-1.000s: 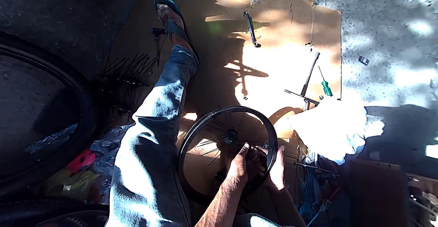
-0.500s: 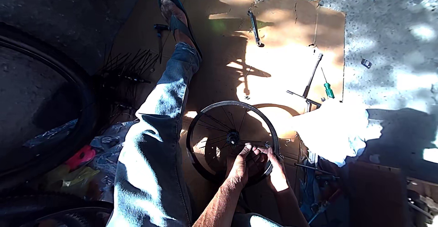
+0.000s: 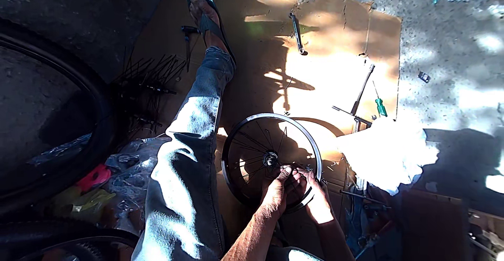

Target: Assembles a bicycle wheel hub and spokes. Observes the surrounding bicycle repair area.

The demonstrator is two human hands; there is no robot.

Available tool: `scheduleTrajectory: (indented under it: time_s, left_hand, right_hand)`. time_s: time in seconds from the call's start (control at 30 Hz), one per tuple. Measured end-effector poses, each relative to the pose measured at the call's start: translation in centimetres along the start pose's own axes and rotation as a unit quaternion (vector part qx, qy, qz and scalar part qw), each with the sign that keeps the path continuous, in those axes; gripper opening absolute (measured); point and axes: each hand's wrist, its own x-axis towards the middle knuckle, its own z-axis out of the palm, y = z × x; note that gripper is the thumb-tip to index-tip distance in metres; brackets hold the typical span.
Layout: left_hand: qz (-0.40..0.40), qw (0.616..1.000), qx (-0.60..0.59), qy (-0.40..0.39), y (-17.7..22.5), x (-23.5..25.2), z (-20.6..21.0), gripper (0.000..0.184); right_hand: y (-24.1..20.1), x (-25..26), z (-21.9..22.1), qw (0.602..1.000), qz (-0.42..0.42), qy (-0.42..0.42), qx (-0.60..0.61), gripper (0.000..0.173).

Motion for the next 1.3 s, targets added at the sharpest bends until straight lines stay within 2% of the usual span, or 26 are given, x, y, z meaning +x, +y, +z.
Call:
scheduleTrajectory:
  time_s: [0.2, 0.3, 0.43, 0.5, 0.6, 0.73, 0.83, 0.9, 0.93, 0.97, 1.0, 1.03, 1.07, 1.1, 1.13, 1.3]
  left_hand:
    - [-0.009, 0.999, -0.013, -0.032, 0.0, 0.1, -0.4, 0.013]
    - [-0.025, 0.999, -0.023, -0.043, 0.2, -0.1, -0.3, 0.018]
    - [-0.043, 0.998, -0.02, -0.041, 0.8, 0.1, 0.3, 0.027]
    - [-0.055, 0.997, 0.002, -0.047, 1.4, 0.3, 0.9, 0.035]
    - [-0.066, 0.996, 0.049, -0.044, 2.3, 0.1, 1.9, 0.043]
    - [-0.068, 0.992, 0.091, -0.058, 2.3, 0.4, 1.8, 0.041]
    - [-0.092, 0.986, 0.121, -0.067, 2.5, 0.3, 2.1, 0.039]
    - [-0.108, 0.982, 0.138, -0.076, 2.5, 0.2, 2.0, 0.043]
    - [-0.108, 0.981, 0.141, -0.081, 2.4, 0.3, 1.8, 0.045]
    - [-0.105, 0.981, 0.14, -0.08, 2.3, 0.3, 1.8, 0.044]
    - [-0.099, 0.982, 0.141, -0.078, 2.2, 0.4, 1.9, 0.044]
    - [-0.094, 0.983, 0.137, -0.074, 2.0, 0.5, 2.0, 0.043]
    - [-0.089, 0.985, 0.129, -0.072, 2.0, 0.7, 2.0, 0.043]
    - [-0.085, 0.987, 0.122, -0.068, 2.0, 0.8, 2.1, 0.044]
    - [-0.08, 0.988, 0.116, -0.064, 2.0, 0.8, 2.3, 0.044]
    - [-0.075, 0.991, 0.1, -0.046, 2.2, 0.7, 2.8, 0.042]
  right_hand:
    - [-0.1, -0.1, 0.5, 1.0, -0.004, 0.016, -0.009, 0.039]
    - [-0.7, 0.1, 1.3, 1.0, -0.013, 0.001, -0.024, 0.041]
    - [-3.1, 0.8, 1.9, 0.987, 0.006, -0.036, -0.154, 0.044]
    - [-4.5, 1.0, 2.4, 0.977, 0.033, -0.047, -0.204, 0.038]
    - [-5.9, 0.9, 2.8, 0.954, 0.053, -0.063, -0.288, 0.041]
    - [-5.6, 0.0, 2.7, 0.93, 0.036, -0.073, -0.358, 0.059]
    - [-5.4, -0.7, 1.8, 0.944, 0.031, -0.09, -0.315, 0.069]
    - [-4.8, -1.0, 0.4, 0.966, 0.021, -0.014, -0.256, 0.064]
    - [-4.0, -0.8, -0.9, 0.955, -0.008, 0.039, -0.295, 0.056]
    - [-3.0, -0.5, -2.5, 0.912, -0.049, 0.098, -0.395, 0.045]
    - [-2.3, -0.3, -3.9, 0.844, -0.067, 0.143, -0.513, 0.039]
    - [-2.2, -0.5, -4.7, 0.782, -0.019, 0.157, -0.602, 0.048]
    - [-2.4, -0.7, -4.8, 0.739, 0.058, 0.147, -0.655, 0.062]
    - [-2.2, -0.8, -4.9, 0.719, 0.112, 0.134, -0.673, 0.073]
    - [-1.7, -0.8, -5.1, 0.712, 0.135, 0.126, -0.678, 0.076]
    - [0.6, -0.3, -4.8, 0.72, 0.026, 0.118, -0.683, 0.043]
